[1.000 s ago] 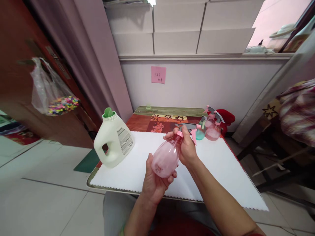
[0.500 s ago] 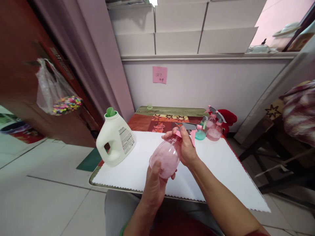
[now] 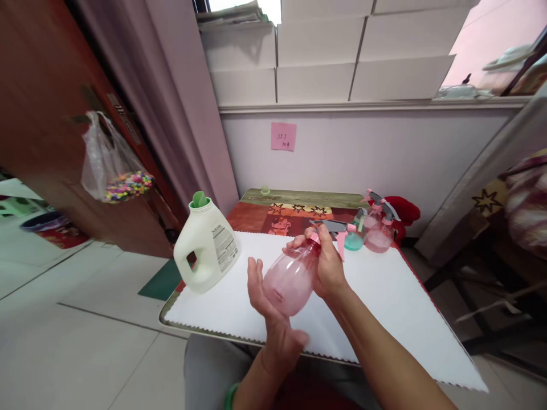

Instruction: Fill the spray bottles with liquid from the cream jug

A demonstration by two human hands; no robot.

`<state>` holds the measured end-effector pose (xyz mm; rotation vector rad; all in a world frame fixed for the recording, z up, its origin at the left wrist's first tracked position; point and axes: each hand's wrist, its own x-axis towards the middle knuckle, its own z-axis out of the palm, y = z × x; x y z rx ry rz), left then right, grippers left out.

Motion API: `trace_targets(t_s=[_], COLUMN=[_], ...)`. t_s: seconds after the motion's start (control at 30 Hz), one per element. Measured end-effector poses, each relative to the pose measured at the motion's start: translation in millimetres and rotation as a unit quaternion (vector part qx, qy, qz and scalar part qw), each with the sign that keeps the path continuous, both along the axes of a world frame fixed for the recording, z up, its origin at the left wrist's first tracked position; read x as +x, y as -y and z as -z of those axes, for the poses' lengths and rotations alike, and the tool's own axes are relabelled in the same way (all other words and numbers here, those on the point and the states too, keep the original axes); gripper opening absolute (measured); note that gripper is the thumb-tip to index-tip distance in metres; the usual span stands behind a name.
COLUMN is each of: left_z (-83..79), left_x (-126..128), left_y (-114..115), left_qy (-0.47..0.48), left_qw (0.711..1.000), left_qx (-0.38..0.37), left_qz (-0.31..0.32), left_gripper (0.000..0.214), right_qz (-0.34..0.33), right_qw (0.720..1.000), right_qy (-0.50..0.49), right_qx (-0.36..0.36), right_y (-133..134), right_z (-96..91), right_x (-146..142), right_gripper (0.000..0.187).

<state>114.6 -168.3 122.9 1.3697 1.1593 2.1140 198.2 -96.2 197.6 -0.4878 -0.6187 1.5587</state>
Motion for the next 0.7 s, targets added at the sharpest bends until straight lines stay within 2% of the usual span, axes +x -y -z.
trace_targets(t_s=[0.03,0.07,0.1,0.17,0.2,0.23,0.27,0.3,0.33,0.37,0.43,0.47,0.5,0.53,0.6,0.63,0.67,0.7], left_z=[-6.5,-13.7,-21.2,-34.2,-38.4,-40.3,-39.8,-36.7,-31.5,-24.6,-7.7,0.9,8.8,15.6,23.7,24.5,22.9,19.1], left_x=[2.2,2.4,0.5,-7.4,-11.8,-15.5,-18.0,-19.2,-19.3,-18.9,-18.8,-19.9,-21.7,-23.8,-26.8,-27.0,-26.3,-24.9], left_y=[0.8,0.6,-0.5,-3.3,-4.4,-4.9,-5.1,-5.0,-5.0,-5.5,-9.2,-12.4,-16.1,-19.7,-24.6,-25.2,-24.5,-22.8], left_qy=[0.088,0.167,0.231,0.322,0.341,0.335,0.321,0.303,0.278,0.245,0.130,0.044,-0.052,-0.144,-0.273,-0.288,-0.264,-0.205], left_qw=[0.994,0.975,0.944,0.848,0.799,0.770,0.760,0.770,0.798,0.840,0.940,0.978,0.995,0.989,0.948,0.940,0.949,0.971], left_qx=[-0.051,-0.103,-0.161,-0.291,-0.347,-0.389,-0.413,-0.420,-0.409,-0.377,-0.256,-0.173,-0.085,-0.002,0.110,0.129,0.125,0.096], left_qz=[0.050,0.107,0.170,0.303,0.353,0.380,0.385,0.373,0.345,0.303,0.182,0.107,0.032,-0.037,-0.124,-0.133,-0.117,-0.072], left_gripper=[0.100,0.093,0.088,0.086,0.087,0.088,0.089,0.089,0.088,0.085,0.080,0.082,0.085,0.088,0.087,0.088,0.092,0.099], right_qz=[0.004,0.005,0.004,0.004,0.004,0.004,0.001,-0.002,-0.005,-0.004,0.004,0.008,0.012,0.015,0.021,0.025,0.028,0.030], right_qw=[1.000,0.999,0.998,0.993,0.991,0.990,0.990,0.990,0.991,0.991,0.994,0.996,0.998,0.999,0.999,0.999,0.999,0.999], right_qy=[-0.006,-0.006,0.000,0.027,0.042,0.055,0.065,0.073,0.081,0.087,0.087,0.078,0.063,0.046,0.019,0.011,0.008,0.007], right_qx=[0.020,0.043,0.068,0.111,0.124,0.129,0.127,0.120,0.109,0.097,0.064,0.043,0.023,0.005,-0.018,-0.021,-0.019,-0.012], right_y=[-1.0,-2.0,-2.9,-4.7,-5.7,-6.7,-7.7,-8.6,-9.3,-9.8,-9.5,-8.6,-7.4,-6.0,-2.9,-1.6,-0.6,-0.1], right_z=[1.1,2.4,3.9,7.5,9.3,11.0,12.5,13.6,14.3,14.6,14.0,13.3,12.4,11.5,9.9,9.3,8.8,8.5], right_x=[0.4,1.1,2.0,4.3,5.6,7.0,8.2,9.3,9.9,10.0,8.3,6.5,4.3,1.9,-2.4,-3.7,-4.3,-4.1], right_gripper=[0.046,0.046,0.046,0.046,0.045,0.045,0.045,0.045,0.046,0.046,0.046,0.046,0.046,0.046,0.047,0.048,0.048,0.048])
